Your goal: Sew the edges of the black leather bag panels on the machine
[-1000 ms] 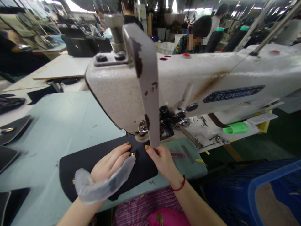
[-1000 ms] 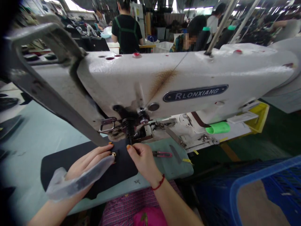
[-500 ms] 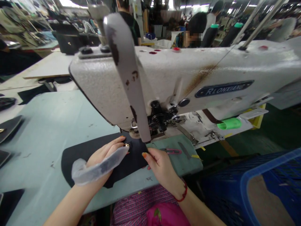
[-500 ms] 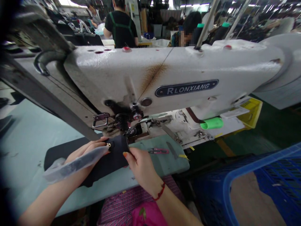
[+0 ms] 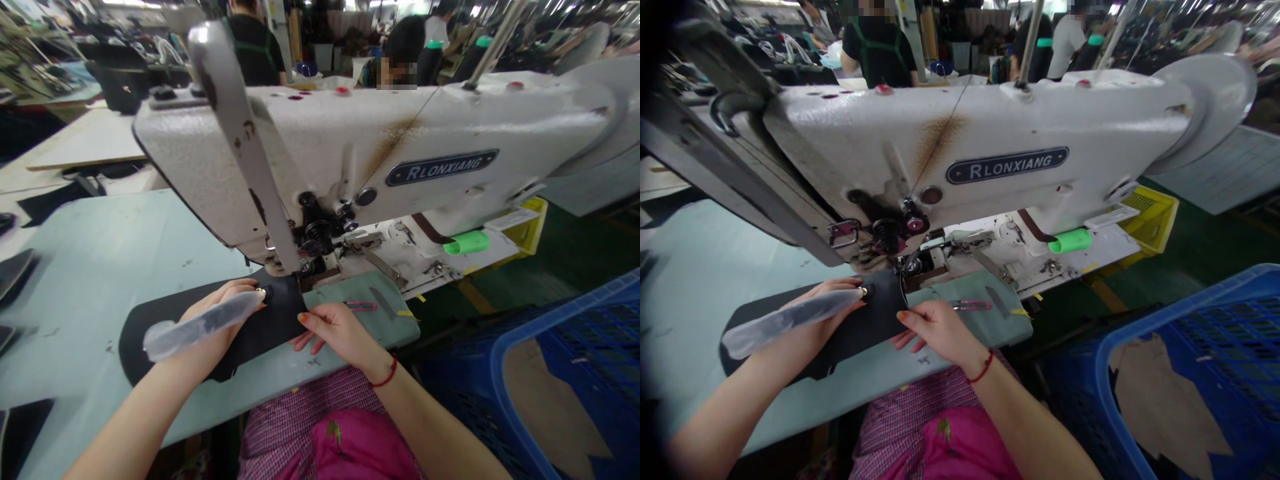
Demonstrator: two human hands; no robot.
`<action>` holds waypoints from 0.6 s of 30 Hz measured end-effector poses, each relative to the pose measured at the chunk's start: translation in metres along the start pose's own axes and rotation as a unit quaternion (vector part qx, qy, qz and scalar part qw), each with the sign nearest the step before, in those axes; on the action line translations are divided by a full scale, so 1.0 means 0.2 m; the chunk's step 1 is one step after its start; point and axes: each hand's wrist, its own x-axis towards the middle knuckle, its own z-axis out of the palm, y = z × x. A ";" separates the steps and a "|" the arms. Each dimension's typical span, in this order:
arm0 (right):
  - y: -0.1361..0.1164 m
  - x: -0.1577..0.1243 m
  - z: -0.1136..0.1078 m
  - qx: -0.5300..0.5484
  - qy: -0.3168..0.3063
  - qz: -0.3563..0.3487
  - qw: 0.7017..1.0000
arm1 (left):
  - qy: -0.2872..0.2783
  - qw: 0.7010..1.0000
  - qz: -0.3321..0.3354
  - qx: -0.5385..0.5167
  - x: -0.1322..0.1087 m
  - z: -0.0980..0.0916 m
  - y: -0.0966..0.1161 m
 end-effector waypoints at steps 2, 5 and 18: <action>-0.02 0.00 -0.01 0.018 -0.015 0.014 1.000 | 0.000 1.000 0.003 0.015 0.01 -0.01 0.01; -0.03 0.00 -0.02 0.042 -0.030 0.024 0.998 | 0.005 0.999 0.013 0.033 0.02 -0.02 0.02; 0.01 0.00 -0.01 0.071 -0.029 0.009 0.997 | -0.015 0.999 0.011 0.043 0.00 -0.01 -0.01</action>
